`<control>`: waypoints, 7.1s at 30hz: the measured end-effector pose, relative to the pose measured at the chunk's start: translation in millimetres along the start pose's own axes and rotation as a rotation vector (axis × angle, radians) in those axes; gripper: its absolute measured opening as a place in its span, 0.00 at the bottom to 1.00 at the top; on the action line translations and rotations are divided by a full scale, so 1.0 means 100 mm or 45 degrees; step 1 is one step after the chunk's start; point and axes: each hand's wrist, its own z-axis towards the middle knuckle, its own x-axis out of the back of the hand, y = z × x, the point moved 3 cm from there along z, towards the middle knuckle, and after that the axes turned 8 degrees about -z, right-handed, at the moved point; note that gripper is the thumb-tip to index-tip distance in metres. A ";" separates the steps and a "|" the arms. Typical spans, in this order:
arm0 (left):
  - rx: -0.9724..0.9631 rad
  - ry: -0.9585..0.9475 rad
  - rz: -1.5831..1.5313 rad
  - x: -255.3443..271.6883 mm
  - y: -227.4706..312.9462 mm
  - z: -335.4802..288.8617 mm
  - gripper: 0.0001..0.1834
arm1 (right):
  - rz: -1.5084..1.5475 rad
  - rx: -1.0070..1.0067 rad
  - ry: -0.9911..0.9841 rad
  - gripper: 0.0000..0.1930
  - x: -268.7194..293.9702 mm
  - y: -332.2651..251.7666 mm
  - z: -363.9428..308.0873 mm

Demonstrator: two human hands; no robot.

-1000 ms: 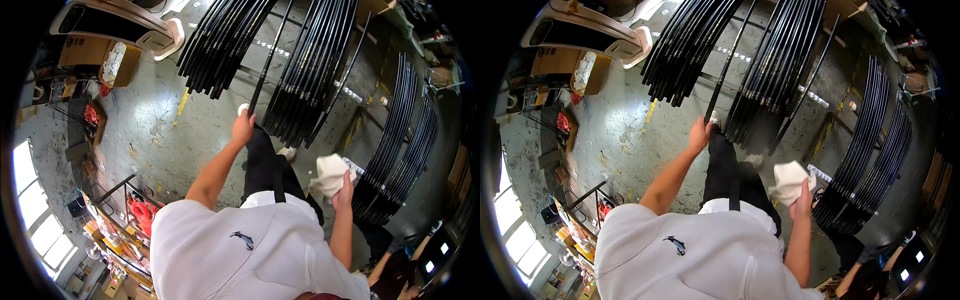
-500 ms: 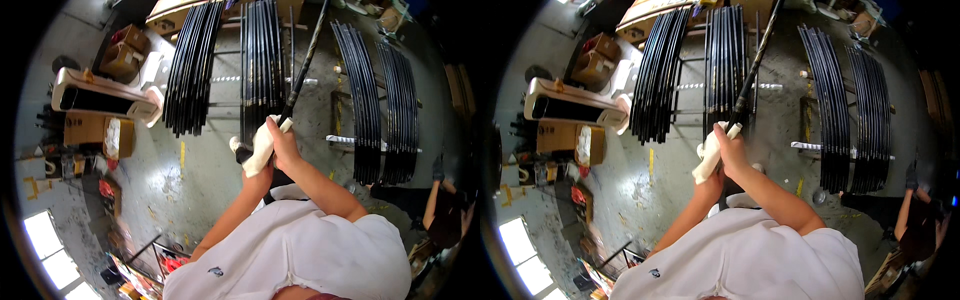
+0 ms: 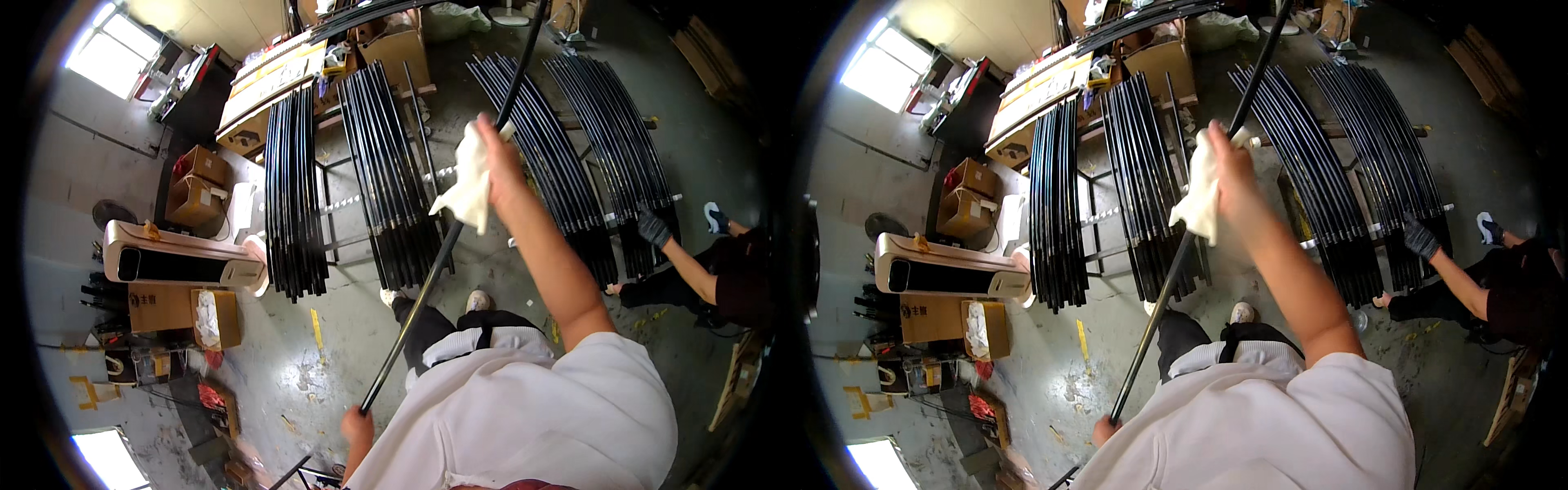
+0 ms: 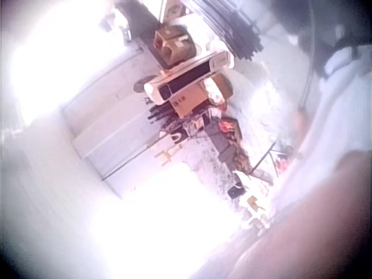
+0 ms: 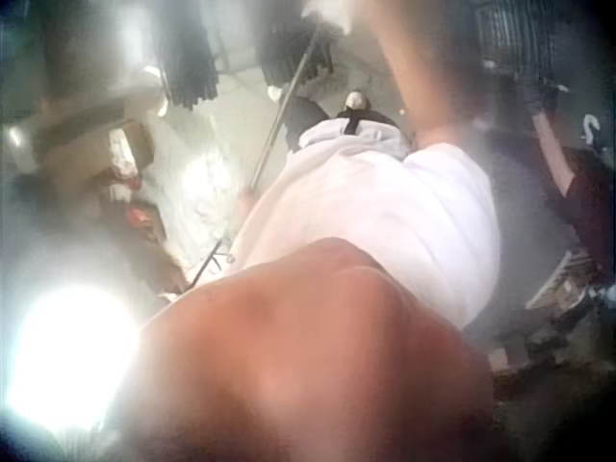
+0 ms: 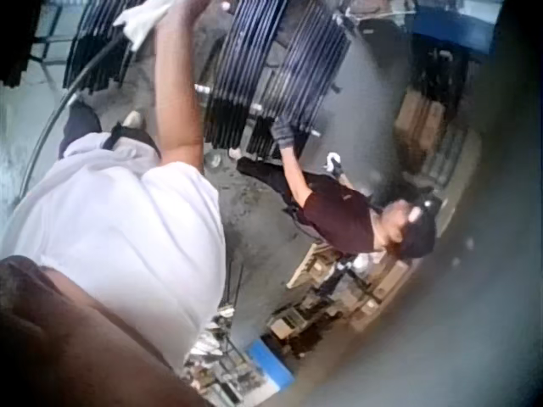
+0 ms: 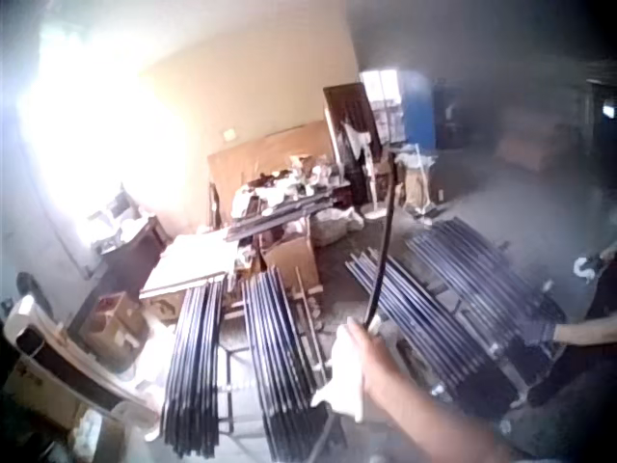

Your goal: The person cleans long black poles by sliding a cloth along the length of each pole and then places them onto a storage rack.

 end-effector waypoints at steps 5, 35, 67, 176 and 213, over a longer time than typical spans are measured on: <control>0.352 -0.134 0.171 -0.22 -1.57 -0.38 0.14 | -0.006 0.185 -0.086 0.25 0.25 -0.90 0.34; -0.614 -0.418 -0.656 0.62 2.75 0.34 0.21 | -0.327 0.382 -0.576 0.09 -0.48 0.43 -1.10; -0.604 0.263 -1.766 1.18 2.70 1.82 0.14 | -1.452 -0.158 -0.478 0.18 1.18 1.80 -0.96; -0.039 0.126 -0.278 -0.09 -0.27 -0.24 0.14 | -0.074 -0.195 -0.150 0.12 -0.65 0.62 -0.08; -0.818 -0.811 -1.285 0.66 2.94 0.25 0.19 | -0.748 0.447 -0.662 0.11 0.06 1.48 -1.38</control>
